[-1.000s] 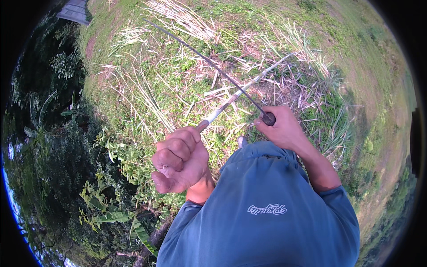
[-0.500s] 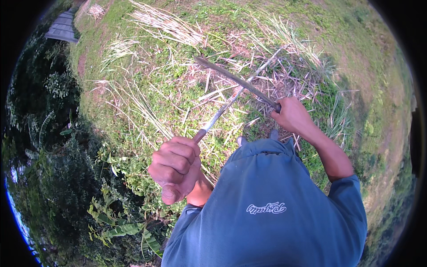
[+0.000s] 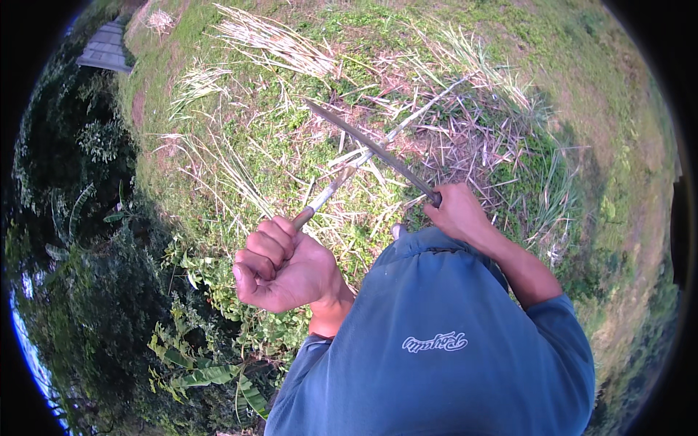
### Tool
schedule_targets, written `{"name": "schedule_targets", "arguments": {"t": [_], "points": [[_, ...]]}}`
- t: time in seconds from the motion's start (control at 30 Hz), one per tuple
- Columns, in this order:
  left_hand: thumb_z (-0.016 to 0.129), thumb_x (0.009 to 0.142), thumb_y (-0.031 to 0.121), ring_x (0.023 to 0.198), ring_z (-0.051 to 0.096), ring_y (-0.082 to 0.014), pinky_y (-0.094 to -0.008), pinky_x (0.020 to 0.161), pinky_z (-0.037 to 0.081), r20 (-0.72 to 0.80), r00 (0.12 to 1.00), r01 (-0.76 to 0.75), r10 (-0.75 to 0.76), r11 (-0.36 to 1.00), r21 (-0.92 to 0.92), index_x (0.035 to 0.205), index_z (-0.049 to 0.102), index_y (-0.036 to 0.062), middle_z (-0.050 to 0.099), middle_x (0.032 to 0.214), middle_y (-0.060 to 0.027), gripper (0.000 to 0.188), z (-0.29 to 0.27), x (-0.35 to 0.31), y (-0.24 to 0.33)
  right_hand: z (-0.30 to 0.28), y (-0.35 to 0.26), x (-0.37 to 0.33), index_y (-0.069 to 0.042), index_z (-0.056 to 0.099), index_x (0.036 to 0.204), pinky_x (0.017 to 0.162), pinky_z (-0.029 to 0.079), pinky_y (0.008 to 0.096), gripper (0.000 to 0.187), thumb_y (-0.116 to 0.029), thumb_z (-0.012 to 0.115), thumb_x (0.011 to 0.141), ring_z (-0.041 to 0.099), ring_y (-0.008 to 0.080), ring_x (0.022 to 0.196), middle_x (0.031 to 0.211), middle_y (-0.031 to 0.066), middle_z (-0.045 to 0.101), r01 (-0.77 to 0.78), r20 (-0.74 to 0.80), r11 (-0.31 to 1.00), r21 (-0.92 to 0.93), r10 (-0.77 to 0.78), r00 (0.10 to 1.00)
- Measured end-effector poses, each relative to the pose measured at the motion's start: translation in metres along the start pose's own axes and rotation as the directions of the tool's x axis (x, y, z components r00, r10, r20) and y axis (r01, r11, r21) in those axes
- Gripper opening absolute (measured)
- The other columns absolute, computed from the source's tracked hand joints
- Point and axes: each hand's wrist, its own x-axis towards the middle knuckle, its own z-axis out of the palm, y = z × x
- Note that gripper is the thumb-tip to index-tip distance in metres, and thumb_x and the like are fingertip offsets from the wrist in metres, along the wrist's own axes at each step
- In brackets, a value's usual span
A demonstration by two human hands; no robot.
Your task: The person uses a large machete to sharpen the end of a long, thin wooden stick. They hold the stick with their left hand and repeatedly scrape the blade along the wood to create a pointed tip. The person then picks up another stick and repeats the sharpening process, occasionally adjusting their grip and the angle of the stick.
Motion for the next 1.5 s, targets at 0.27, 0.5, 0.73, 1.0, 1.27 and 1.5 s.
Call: {"name": "schedule_targets", "arguments": {"t": [0.27,0.5,0.73,1.0,1.27,1.5], "points": [[0.041,0.091,0.027,0.066,0.036,-0.0157,-0.0335,0.070,0.033,-0.032,0.999,-0.014,0.015,1.000,0.022,0.069,0.033,0.0136,0.033,0.070,-0.0012,0.027,0.022,0.004,-0.007,-0.001,-0.027,-0.025,0.001,0.065,0.076,0.065,0.052,0.0469,0.024,-0.023,0.066,0.076,0.064,0.0398,0.063,0.063,0.0218,0.062,0.170,0.001,0.985,0.025,-0.170,0.985],[0.055,0.084,0.030,0.098,0.046,-0.0277,-0.0418,0.097,0.032,0.101,0.990,0.111,-0.103,0.991,-0.074,0.098,0.049,0.0028,0.046,0.096,-0.0117,0.031,0.018,0.003,0.003,0.012,-0.017,-0.006,0.003,0.065,0.076,0.063,0.051,0.0464,0.026,-0.023,0.067,0.075,0.063,0.0385,0.060,0.061,0.0217,0.062,0.113,-0.041,0.985,0.133,-0.108,0.993],[0.060,0.081,0.037,0.105,0.050,-0.0301,-0.0443,0.104,0.031,0.064,0.974,0.226,-0.219,0.965,-0.132,0.106,0.049,0.0009,0.050,0.104,-0.0142,0.045,0.013,0.008,0.012,0.034,-0.019,0.000,0.000,0.063,0.073,0.059,0.049,0.0459,0.022,-0.021,0.067,0.074,0.061,0.0390,0.056,0.059,0.0202,0.059,0.174,-0.150,0.981,0.092,-0.159,0.976],[0.055,0.084,0.028,0.105,0.049,-0.0294,-0.0430,0.104,0.032,0.155,0.953,0.281,-0.261,0.951,-0.130,0.106,0.050,0.0013,0.050,0.103,-0.0146,0.034,0.008,0.021,0.010,0.038,-0.030,-0.010,0.003,0.061,0.074,0.055,0.047,0.0444,0.023,-0.020,0.065,0.075,0.060,0.0365,0.052,0.055,0.0200,0.056,0.282,-0.186,0.943,0.177,-0.250,0.950],[0.057,0.095,0.017,0.111,0.060,-0.0405,-0.0515,0.099,0.051,0.672,0.723,-0.087,-0.159,0.944,0.318,0.110,0.057,-0.0104,0.061,0.112,-0.0309,0.031,-0.026,0.040,0.006,0.036,-0.023,0.016,0.004,0.057,0.068,0.051,0.043,0.0433,0.024,-0.018,0.065,0.075,0.055,0.0337,0.047,0.053,0.0189,0.054,0.157,-0.290,0.946,0.284,-0.072,0.954],[0.051,0.100,0.019,0.093,0.068,-0.0377,-0.0466,0.080,0.061,0.354,0.935,-0.180,-0.017,0.838,0.515,0.095,0.057,-0.0103,0.065,0.100,-0.0323,0.030,-0.015,0.029,-0.005,0.033,-0.041,-0.022,0.003,0.058,0.071,0.050,0.045,0.0436,0.022,-0.017,0.067,0.074,0.057,0.0346,0.047,0.051,0.0179,0.053,0.361,-0.284,0.910,0.202,-0.299,0.911]]}}
